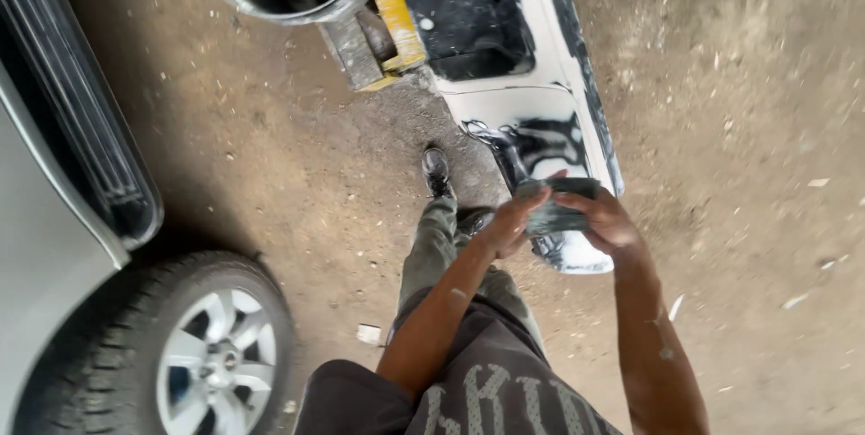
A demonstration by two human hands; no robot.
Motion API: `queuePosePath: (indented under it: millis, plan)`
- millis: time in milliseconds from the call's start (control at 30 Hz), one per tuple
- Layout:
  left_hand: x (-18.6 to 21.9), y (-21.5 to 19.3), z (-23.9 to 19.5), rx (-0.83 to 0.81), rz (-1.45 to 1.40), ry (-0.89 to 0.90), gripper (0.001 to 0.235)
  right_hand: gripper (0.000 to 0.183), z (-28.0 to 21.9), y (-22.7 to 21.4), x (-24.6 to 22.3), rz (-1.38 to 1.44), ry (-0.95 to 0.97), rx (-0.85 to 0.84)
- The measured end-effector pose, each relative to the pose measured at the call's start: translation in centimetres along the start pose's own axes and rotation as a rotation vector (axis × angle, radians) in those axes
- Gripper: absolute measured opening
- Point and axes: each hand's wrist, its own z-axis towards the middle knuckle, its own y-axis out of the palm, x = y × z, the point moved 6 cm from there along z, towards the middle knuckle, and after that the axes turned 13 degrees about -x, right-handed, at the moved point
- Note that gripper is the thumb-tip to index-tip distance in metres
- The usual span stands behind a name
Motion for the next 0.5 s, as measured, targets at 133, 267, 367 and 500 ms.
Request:
queuePosePath:
  millis: [133,267,367,500]
  plan:
    - [3.8,-9.8,-2.2,0.466,0.113,0.152,0.078,0.029,7.2,-0.9,-1.4,-0.345,-0.024,0.042]
    - [16.0,-4.4,-5.7,0.965,0.449,0.108,0.071,0.02,9.6,-0.1,-6.8,-0.752,-0.186,0.305]
    - [12.2,-9.1,-0.2,1.098,1.513,0.185,0.065,0.018,12.7,0.8,-10.7,-1.094,-0.282,0.344]
    - [8.0,-7.0,2.2,0.831,0.753,0.395,0.058,0.022,18.7,1.4,-15.2,-1.595,-0.38,0.339]
